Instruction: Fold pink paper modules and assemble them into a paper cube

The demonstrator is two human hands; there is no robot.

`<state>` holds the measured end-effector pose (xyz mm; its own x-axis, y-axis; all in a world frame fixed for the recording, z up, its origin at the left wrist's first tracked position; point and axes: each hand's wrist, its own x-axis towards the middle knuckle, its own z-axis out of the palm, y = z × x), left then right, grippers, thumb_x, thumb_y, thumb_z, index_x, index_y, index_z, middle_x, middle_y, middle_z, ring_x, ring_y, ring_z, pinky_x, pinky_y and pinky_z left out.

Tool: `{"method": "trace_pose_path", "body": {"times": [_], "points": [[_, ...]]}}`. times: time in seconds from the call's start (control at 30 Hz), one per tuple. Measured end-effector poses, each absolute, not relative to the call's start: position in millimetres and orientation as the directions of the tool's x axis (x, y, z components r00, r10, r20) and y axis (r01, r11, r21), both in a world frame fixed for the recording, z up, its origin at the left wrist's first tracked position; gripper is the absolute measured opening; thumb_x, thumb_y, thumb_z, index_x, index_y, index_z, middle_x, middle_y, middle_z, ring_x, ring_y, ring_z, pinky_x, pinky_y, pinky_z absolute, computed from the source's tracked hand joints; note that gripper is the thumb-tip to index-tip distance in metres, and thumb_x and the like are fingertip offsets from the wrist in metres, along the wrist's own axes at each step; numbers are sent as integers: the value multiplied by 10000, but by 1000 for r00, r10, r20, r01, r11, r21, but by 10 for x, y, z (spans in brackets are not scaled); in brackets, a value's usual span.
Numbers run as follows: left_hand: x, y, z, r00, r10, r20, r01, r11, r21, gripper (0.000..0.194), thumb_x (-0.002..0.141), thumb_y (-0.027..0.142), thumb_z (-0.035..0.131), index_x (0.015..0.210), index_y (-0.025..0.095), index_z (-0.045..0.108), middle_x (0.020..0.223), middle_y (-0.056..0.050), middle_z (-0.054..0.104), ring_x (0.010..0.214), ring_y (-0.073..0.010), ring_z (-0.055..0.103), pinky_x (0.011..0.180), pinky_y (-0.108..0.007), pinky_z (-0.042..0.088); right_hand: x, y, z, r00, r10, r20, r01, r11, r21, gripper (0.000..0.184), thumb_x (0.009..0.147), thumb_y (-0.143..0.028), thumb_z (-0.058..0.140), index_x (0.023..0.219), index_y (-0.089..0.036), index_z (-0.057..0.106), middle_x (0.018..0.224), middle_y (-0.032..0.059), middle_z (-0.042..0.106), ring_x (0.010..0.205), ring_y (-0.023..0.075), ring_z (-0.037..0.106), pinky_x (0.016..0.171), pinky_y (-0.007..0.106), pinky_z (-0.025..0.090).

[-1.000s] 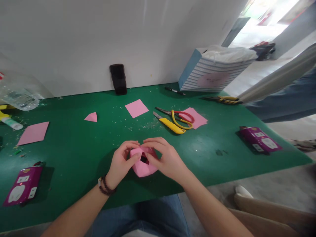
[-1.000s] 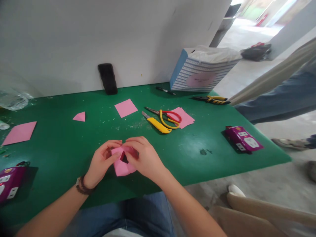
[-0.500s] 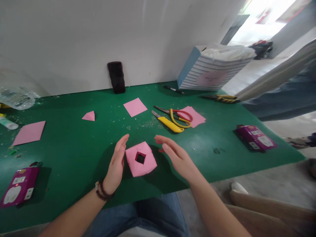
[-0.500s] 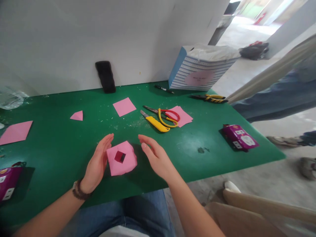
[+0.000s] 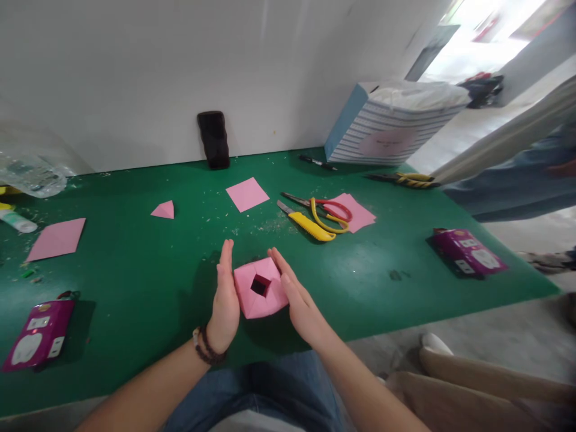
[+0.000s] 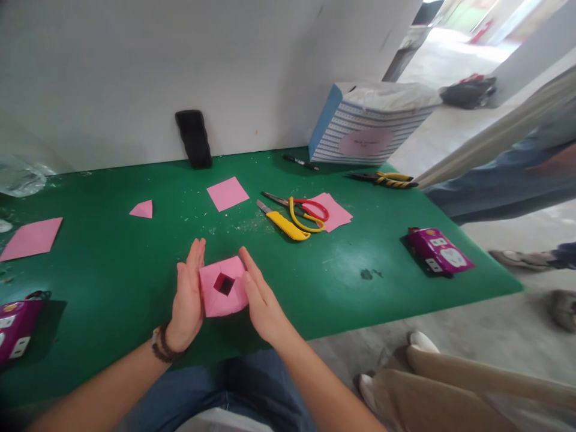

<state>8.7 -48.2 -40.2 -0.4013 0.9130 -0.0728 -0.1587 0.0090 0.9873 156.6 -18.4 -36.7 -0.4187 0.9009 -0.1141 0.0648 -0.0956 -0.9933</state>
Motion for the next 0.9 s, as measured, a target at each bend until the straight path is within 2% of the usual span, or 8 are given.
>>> {"method": "trace_pose_path", "body": {"times": [0.3, 0.47, 0.57, 0.67, 0.77, 0.83, 0.9], "points": [[78, -469, -501, -394, 919, -4, -33, -9, 999, 624, 965, 610, 308, 1517, 321, 289, 1636, -19, 224, 1514, -207, 169, 1245, -397, 119, 1508, -239, -363, -424, 897, -120, 75, -97, -992, 613, 980, -584, 350, 1525, -307, 310, 1612, 16, 276, 1495, 204, 219, 1234, 486, 118], [-23, -502, -389, -378, 925, -39, -10, 39, 999, 598, 953, 581, 402, 1494, 333, 340, 1632, -5, 238, 1513, -213, 175, 1242, -400, 134, 1582, -205, -381, -385, 915, -120, 61, -104, -993, 641, 962, -609, 372, 1517, -293, 329, 1604, 35, 302, 1484, 213, 254, 1234, 480, 136], [-193, -626, -309, -376, 922, -97, -15, 98, 995, 541, 968, 541, 407, 1459, 317, 413, 1606, -11, 306, 1502, -215, 215, 1240, -416, 142, 1718, -127, -364, -308, 944, -120, 103, -93, -990, 647, 940, -650, 370, 1466, -277, 426, 1530, 76, 437, 1396, 253, 418, 1176, 508, 301], [-365, -797, -242, -325, 910, -258, -16, 267, 964, 481, 954, 533, 449, 1349, 286, 567, 1522, -37, 453, 1436, -247, 356, 1206, -436, 243, 1846, -50, -304, -274, 952, -137, 235, -72, -969, 616, 935, -656, 368, 1356, -252, 563, 1320, 106, 630, 1115, 261, 633, 963, 478, 519], [-444, -900, -179, -222, 916, -334, 10, 344, 939, 449, 927, 546, 489, 1228, 270, 674, 1301, -77, 647, 1171, -266, 590, 950, -391, 508, 1885, -17, -223, -347, 926, -146, 354, -15, -935, 538, 970, -590, 352, 1279, -248, 630, 1088, 79, 723, 751, 196, 665, 731, 391, 580], [-441, -902, -136, -151, 920, -360, -6, 364, 931, 441, 917, 547, 504, 1190, 262, 700, 1135, -87, 714, 954, -235, 649, 721, -316, 552, 1862, -16, -173, -416, 899, -136, 368, 30, -929, 509, 997, -540, 320, 1273, -253, 638, 968, 57, 738, 656, 176, 638, 634, 344, 568], [-421, -864, -89, -110, 913, -392, -64, 387, 920, 459, 909, 559, 511, 1198, 256, 697, 1111, -97, 718, 864, -217, 652, 611, -279, 539, 1830, -19, -126, -470, 873, -132, 368, 58, -928, 503, 1012, -514, 292, 1299, -264, 621, 926, 46, 743, 671, 182, 651, 634, 335, 568]]}}
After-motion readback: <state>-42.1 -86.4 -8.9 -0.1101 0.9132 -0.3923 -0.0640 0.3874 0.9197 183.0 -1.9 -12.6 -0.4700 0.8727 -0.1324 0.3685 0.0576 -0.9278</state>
